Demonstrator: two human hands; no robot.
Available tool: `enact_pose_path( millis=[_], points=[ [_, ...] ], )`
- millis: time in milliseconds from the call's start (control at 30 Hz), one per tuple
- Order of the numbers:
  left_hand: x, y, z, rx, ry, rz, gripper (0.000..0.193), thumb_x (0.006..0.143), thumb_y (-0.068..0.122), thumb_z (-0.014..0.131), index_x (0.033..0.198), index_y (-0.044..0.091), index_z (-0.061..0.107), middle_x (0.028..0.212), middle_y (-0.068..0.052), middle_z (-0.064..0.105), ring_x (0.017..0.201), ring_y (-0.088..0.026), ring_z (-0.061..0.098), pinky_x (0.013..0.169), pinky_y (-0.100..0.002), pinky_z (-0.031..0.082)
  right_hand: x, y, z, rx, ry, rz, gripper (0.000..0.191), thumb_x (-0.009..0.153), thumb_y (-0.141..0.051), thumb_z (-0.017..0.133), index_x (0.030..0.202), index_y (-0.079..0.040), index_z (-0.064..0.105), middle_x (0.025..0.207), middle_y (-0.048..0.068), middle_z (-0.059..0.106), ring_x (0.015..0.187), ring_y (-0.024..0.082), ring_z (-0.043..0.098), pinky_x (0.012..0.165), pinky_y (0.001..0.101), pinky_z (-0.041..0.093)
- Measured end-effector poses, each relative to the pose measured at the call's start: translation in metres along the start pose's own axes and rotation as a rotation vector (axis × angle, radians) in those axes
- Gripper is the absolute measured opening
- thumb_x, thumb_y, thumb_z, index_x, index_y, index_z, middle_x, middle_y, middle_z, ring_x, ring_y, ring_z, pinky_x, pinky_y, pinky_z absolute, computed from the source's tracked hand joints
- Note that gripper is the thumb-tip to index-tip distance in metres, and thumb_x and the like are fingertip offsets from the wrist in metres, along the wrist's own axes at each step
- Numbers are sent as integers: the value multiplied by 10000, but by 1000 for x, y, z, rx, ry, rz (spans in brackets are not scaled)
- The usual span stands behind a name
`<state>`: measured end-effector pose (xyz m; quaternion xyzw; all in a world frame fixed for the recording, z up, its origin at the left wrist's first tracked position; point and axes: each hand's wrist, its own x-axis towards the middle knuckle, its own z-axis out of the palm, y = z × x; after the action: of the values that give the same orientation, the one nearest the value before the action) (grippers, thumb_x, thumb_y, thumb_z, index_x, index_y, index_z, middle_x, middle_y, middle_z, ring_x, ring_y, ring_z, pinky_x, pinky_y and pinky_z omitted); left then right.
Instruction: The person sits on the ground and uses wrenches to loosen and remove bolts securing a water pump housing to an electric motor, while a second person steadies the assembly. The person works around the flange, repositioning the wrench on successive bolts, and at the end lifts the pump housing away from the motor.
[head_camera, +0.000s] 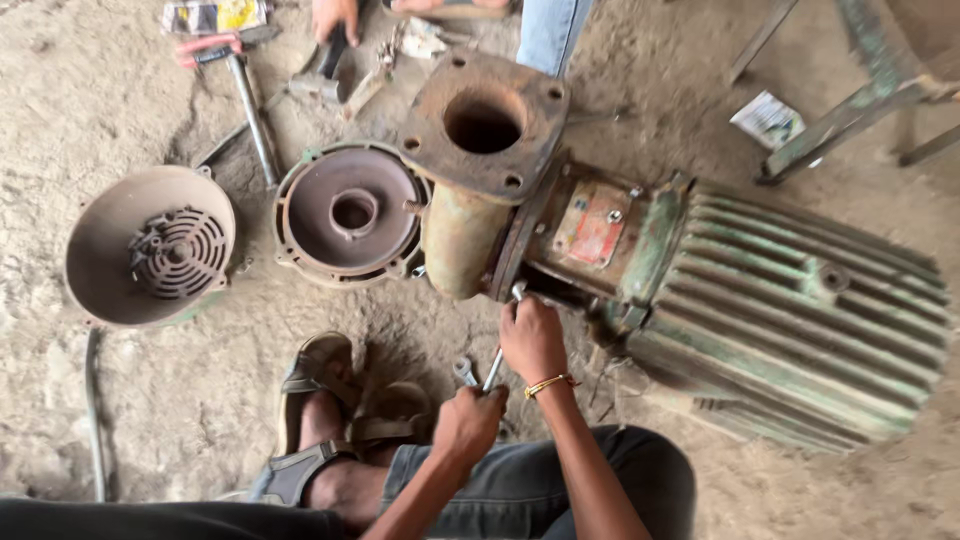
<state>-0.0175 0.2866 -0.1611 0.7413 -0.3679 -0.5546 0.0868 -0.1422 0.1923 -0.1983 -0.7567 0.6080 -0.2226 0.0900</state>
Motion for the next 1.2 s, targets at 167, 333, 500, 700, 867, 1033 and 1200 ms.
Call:
enact_pose_path(
  millis=[167, 333, 500, 700, 867, 1033, 1200],
  points=[
    [-30, 14, -16, 375, 143, 257, 416, 825, 312, 707, 966, -74, 642, 871, -306, 702, 888, -455, 719, 773, -515, 574, 7, 6, -3, 251, -151, 96, 333, 914, -256, 594, 679, -28, 647, 596, 193, 668, 574, 385, 701, 505, 478, 539],
    [-41, 13, -28, 238, 118, 204, 473, 903, 463, 645, 898, -6, 703, 842, -291, 715, 877, -473, 702, 786, -561, 546, 2, -23, -15, 451, -177, 499, 475, 1002, -297, 511, 634, -31, 648, 524, 121, 684, 535, 306, 736, 568, 418, 590],
    [-54, 22, -18, 277, 224, 277, 497, 966, 488, 573, 869, 19, 709, 827, -273, 697, 819, -493, 687, 745, -589, 534, 0, -39, -40, 419, -149, 530, 471, 1019, -274, 489, 655, -18, 644, 514, 130, 676, 514, 282, 725, 544, 423, 580],
    [-61, 36, -17, 247, 236, 297, 516, 947, 510, 604, 821, 19, 699, 796, -299, 677, 797, -509, 659, 718, -600, 517, 3, -36, -48, 647, -124, 652, 451, 1019, -267, 497, 681, -4, 637, 524, 147, 663, 475, 283, 712, 499, 424, 557],
    [-60, 41, -28, 359, 158, 375, 480, 945, 483, 614, 855, 11, 637, 784, -258, 694, 764, -473, 690, 685, -567, 537, 2, -15, -58, 485, -156, 679, 441, 1010, -268, 499, 709, 4, 671, 565, 118, 712, 489, 250, 723, 513, 397, 574],
    [-68, 27, -18, 375, 122, 516, 379, 932, 357, 653, 1002, -8, 577, 845, -257, 668, 759, -483, 683, 649, -572, 531, -3, -15, -66, 401, -170, 662, 429, 989, -297, 531, 725, 14, 661, 566, 129, 712, 544, 268, 756, 578, 382, 624],
    [-68, 6, -9, 377, 51, 487, 342, 945, 332, 647, 1002, 4, 571, 852, -246, 694, 809, -485, 678, 704, -585, 527, -11, -30, -67, 70, -140, 518, 368, 958, -298, 571, 778, -4, 698, 667, 208, 703, 697, 408, 721, 707, 495, 594]
  ],
)
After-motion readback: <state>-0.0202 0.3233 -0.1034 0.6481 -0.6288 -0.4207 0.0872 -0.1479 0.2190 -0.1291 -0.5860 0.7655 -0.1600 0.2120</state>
